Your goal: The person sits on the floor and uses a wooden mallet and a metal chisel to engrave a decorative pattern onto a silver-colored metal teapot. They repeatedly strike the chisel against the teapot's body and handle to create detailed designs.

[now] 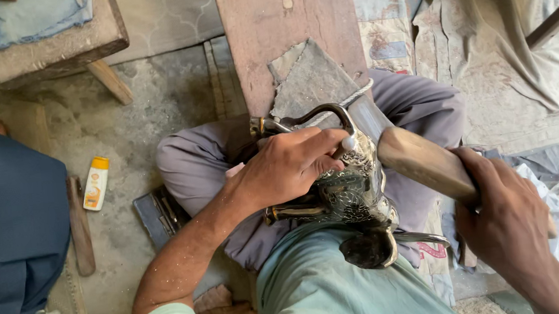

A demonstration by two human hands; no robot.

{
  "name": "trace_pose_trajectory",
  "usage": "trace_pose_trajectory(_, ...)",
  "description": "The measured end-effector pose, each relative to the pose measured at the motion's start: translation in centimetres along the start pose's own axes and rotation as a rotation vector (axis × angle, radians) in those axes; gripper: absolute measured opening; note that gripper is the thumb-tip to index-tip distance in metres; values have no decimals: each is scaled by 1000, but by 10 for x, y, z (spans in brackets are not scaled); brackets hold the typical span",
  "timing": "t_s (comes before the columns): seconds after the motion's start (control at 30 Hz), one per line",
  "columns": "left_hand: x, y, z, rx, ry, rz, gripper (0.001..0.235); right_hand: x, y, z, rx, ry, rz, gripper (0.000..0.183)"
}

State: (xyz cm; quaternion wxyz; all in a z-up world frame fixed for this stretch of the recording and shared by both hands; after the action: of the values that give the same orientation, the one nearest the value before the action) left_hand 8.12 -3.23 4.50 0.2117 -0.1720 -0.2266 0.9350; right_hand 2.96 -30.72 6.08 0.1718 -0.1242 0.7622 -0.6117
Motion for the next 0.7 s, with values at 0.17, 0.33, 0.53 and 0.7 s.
trace_pose_trajectory(0.17, -1, 1, -5, -3, -2, 21, 40, -30, 8, 8, 430, 28, -307, 61)
trace_pose_trajectory(0.33, 0, 4, -5, -71, -18, 53, 38, -47, -25, 10, 138, 33, -163, 46)
trace_pose_trajectory(0.53, 2, 2, 0, -74, -4, 49, 44, -42, -47, 2, -192, 32, 28, 51)
trace_pose_trajectory(0.7, 2, 8, 1, -86, -21, -73, 40, -35, -42, -5, -513, 89, 233, 41)
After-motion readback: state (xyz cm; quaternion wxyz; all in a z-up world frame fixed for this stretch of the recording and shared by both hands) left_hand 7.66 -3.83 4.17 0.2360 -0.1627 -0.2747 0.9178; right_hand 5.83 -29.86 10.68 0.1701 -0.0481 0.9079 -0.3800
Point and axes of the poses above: each hand's wrist, its own x-axis away from the middle knuckle, its own y-axis out of the palm, z = x × y, the point moved 7 cm from there along -x, towards the middle knuckle, and after that the axes turned 9 degrees about -y, right-handed, at the moved point
